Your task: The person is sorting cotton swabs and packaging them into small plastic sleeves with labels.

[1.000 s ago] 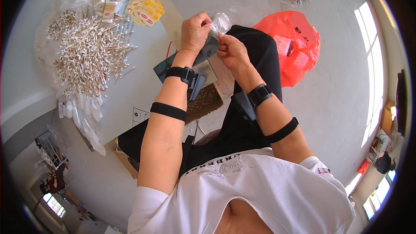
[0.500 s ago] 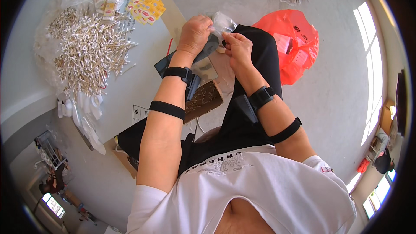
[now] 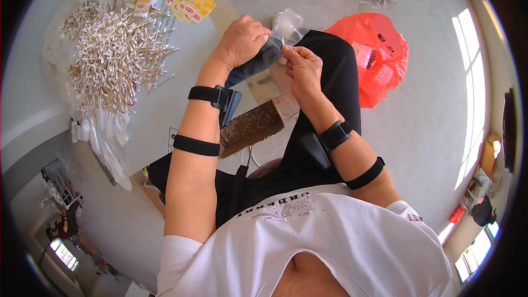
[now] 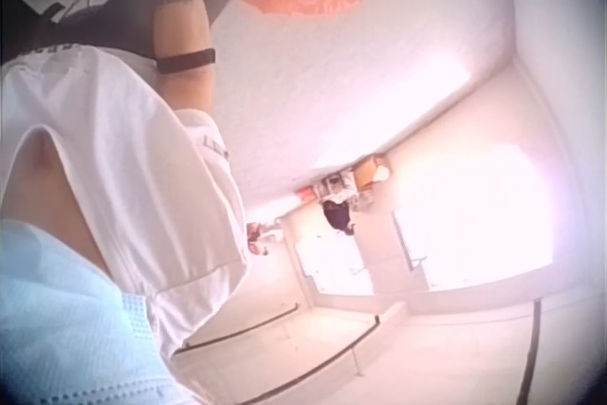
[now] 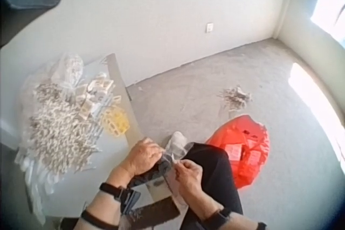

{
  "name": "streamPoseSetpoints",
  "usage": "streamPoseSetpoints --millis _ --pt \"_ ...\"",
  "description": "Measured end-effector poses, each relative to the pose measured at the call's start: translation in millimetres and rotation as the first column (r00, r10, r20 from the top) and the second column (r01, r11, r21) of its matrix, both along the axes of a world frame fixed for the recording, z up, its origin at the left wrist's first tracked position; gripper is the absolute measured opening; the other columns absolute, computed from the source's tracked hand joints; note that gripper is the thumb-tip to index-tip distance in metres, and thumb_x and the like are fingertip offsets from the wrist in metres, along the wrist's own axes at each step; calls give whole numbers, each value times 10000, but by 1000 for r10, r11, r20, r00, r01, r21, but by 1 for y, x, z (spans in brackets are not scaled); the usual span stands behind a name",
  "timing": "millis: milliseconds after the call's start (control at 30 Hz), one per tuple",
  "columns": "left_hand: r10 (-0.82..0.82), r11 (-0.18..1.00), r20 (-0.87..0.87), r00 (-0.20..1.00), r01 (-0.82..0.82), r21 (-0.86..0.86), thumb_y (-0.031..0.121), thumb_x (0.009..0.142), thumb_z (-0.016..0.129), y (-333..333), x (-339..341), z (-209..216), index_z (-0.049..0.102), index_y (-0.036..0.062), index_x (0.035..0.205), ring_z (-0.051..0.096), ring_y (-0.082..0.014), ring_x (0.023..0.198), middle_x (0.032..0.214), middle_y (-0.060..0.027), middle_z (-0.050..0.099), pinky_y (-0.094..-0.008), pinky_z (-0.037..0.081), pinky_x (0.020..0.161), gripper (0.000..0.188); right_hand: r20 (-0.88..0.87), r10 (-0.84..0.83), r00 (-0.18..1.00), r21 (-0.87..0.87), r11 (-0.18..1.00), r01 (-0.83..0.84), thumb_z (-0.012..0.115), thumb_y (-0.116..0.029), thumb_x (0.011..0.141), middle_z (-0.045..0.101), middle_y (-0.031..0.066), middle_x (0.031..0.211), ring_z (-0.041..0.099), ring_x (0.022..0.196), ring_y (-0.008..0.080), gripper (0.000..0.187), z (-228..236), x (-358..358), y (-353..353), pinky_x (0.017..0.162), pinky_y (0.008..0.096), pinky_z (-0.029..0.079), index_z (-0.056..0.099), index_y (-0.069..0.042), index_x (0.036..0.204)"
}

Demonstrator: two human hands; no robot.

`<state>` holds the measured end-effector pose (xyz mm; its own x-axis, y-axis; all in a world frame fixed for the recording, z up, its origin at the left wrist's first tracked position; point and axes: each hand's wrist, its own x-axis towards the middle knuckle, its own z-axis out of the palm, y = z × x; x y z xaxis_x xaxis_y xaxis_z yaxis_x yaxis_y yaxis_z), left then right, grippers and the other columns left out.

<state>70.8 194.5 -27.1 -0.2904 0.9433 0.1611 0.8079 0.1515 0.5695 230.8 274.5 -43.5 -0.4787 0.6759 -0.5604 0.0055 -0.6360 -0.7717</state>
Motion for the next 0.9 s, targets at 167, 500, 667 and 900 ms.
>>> streamPoseSetpoints --millis 167,500,667,900 --pt "135 987 314 940 -100 -123 97 840 623 -6 3 9 714 54 969 557 -279 924 917 -78 686 -364 474 867 164 -3 23 1000 35 999 -22 745 -71 824 517 -52 621 399 528 42 120 4 4 -16 471 219 306 655 -16 767" --pt "184 948 -209 960 -230 -220 98 812 597 -30 7 16 694 72 807 532 -312 1040 959 -106 642 -425 457 876 100 176 141 974 382 902 -199 800 -82 746 538 -7 706 448 593 91 259 -19 -3 -51 549 260 358 597 16 618" --pt "177 891 -445 878 -335 -307 123 797 566 -18 23 23 717 90 850 530 -251 1071 964 -65 652 -399 420 876 163 315 103 943 607 743 -283 830 -74 658 566 57 748 506 673 136 308 -31 -5 -47 627 300 426 564 66 589" --pt "621 783 -154 768 -598 172 53 761 653 -77 14 10 583 28 836 570 -341 899 867 -145 604 -427 471 789 106 204 272 941 505 794 -339 773 -122 814 535 -40 715 431 646 43 234 -19 21 -51 589 214 354 602 -19 693"
